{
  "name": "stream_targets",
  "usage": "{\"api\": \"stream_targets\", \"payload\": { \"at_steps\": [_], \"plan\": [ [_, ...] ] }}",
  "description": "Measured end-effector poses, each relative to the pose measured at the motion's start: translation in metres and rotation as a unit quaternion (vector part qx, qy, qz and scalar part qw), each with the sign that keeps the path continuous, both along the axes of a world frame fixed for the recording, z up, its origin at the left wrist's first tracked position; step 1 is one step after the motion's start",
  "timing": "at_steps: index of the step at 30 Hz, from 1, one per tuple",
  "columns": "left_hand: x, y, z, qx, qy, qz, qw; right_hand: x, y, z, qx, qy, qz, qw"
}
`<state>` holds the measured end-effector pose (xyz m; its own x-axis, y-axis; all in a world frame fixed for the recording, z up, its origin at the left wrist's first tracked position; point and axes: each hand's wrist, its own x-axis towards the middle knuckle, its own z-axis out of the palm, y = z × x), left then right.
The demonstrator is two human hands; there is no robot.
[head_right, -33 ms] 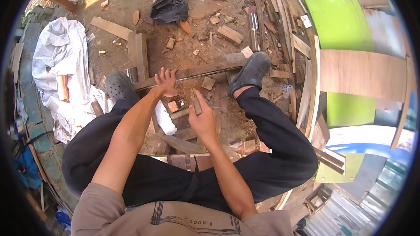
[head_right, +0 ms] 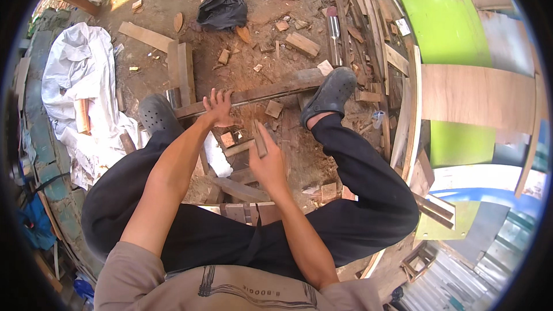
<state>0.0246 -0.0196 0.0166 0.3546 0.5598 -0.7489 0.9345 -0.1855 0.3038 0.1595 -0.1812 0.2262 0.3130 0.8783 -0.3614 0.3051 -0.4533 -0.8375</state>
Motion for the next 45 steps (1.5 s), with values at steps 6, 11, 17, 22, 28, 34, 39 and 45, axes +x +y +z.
{"api": "stream_targets", "payload": {
  "at_steps": [6,11,17,22,28,34,39,45],
  "plan": [
    [-0.01,0.001,0.006,0.001,0.004,0.003,1.0,0.005,-0.043,0.052,0.008,0.015,0.008,1.0],
    [0.022,0.014,0.026,-0.015,-0.007,-0.012,1.0,0.016,0.041,-0.06,-0.004,-0.007,-0.033,0.999],
    [-0.005,0.014,0.022,-0.026,0.009,0.001,1.0,0.001,-0.033,0.044,-0.002,0.025,0.003,1.0],
    [0.002,0.016,0.024,-0.021,0.007,-0.003,1.0,0.01,0.014,-0.031,0.031,-0.017,0.008,0.999],
    [-0.014,0.011,0.021,-0.022,0.002,0.007,1.0,-0.008,-0.004,0.0,-0.006,0.01,-0.003,1.0],
    [0.002,0.017,0.028,-0.026,0.028,-0.001,0.999,0.011,-0.023,0.002,0.037,0.0,0.008,0.999],
    [0.014,0.018,0.02,-0.014,-0.006,0.0,1.0,0.007,0.047,-0.059,0.032,-0.028,-0.013,0.999],
    [-0.003,0.016,0.026,-0.027,0.022,0.008,0.999,-0.004,-0.051,0.057,-0.01,0.008,0.003,1.0]
  ]
}}
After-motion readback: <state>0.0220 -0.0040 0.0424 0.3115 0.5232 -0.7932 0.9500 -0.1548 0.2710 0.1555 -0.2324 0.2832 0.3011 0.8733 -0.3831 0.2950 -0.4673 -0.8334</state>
